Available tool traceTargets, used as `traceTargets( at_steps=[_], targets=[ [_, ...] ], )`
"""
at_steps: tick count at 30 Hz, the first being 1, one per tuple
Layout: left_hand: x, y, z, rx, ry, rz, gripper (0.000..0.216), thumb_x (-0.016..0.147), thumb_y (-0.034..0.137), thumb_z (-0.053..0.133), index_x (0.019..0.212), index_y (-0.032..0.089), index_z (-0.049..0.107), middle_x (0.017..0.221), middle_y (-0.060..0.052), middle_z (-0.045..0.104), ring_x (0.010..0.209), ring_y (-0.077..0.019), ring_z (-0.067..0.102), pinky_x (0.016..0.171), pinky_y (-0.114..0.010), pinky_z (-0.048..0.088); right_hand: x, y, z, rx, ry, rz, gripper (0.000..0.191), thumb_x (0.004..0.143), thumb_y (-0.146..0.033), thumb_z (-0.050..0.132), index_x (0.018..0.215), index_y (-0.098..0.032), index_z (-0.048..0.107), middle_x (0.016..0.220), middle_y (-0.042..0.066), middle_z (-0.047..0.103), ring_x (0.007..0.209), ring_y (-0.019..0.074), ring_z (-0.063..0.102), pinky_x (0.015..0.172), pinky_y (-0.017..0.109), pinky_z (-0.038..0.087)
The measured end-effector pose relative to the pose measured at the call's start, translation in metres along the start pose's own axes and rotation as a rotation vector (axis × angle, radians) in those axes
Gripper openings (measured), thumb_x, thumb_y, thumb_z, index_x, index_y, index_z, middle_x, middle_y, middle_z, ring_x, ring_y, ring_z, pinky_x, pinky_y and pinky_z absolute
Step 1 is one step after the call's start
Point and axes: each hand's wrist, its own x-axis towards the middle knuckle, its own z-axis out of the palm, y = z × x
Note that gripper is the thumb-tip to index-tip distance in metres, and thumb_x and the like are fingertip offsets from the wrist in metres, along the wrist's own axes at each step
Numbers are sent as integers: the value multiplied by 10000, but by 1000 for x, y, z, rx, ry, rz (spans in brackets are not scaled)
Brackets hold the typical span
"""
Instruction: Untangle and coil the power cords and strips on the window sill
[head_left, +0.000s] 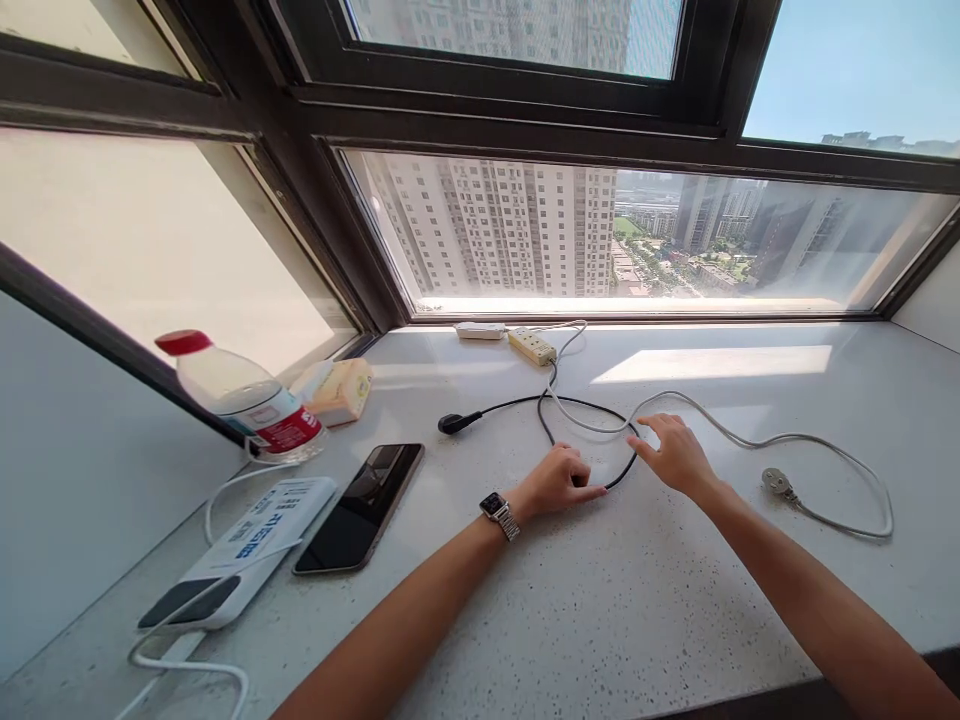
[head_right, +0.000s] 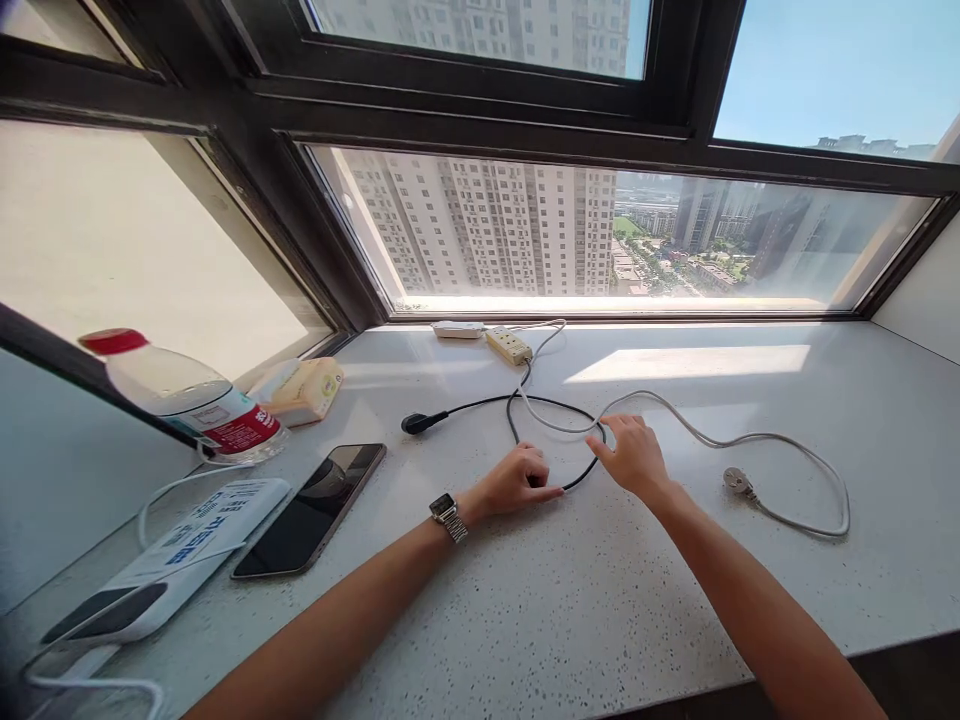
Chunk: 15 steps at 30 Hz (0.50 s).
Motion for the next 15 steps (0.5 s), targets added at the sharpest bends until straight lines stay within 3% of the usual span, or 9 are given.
traceTargets(
  at_steps=[2,4,7,10,11,13,15],
  targets=[
    [8,7,5,-37,35,20,366,768,384,668,504,157,555,529,22,580,570,-98,499,757,-267,395,19,-33,26,41,-38,-59,403,896,-427,518,1188,-167,615,1185,108,637,1134,268,519,899,369,412],
    [10,4,-1,-14,138,-48,287,768,357,646,552,172,605,605,4,632,624,-115,549,724,-242,424,33,-50,45,63,-41,-35,353,898,-377,528,1167,-176,634,1168,95,647,1108,256,533,902,356,398],
    [0,-18,-32,93,336,-240,340,866,354,467,630,173,630,675,-51,646,692,-163,571,729,-283,449,42,-50,62,79,-38,28,237,884,-308,554,1043,-195,689,1057,75,683,1033,241,559,862,336,386],
    [-17,-53,-74,217,493,-438,322,859,383,443,850,159,674,939,-149,663,995,-298,552,904,-470,397,40,-40,68,141,52,8,186,903,-246,515,890,-205,695,904,42,694,938,203,575,824,308,362],
    [-23,-65,-87,271,499,-519,343,814,417,514,953,148,675,1073,-185,636,1103,-359,499,940,-546,353,38,-37,69,173,88,-16,202,913,-246,497,853,-201,685,862,33,688,896,186,576,805,296,356],
    [-34,-85,-104,405,327,-778,528,713,526,610,1086,154,650,1222,-212,569,1191,-435,428,930,-625,332,35,-33,71,232,116,-72,237,920,-301,494,789,-192,659,765,18,656,782,157,565,736,270,347],
    [-43,-97,-109,414,166,-837,556,715,545,585,1110,160,645,1218,-207,566,1153,-422,472,888,-581,401,34,-31,72,277,107,-111,294,894,-395,533,709,-186,628,667,2,597,662,135,520,642,253,322]
  ],
)
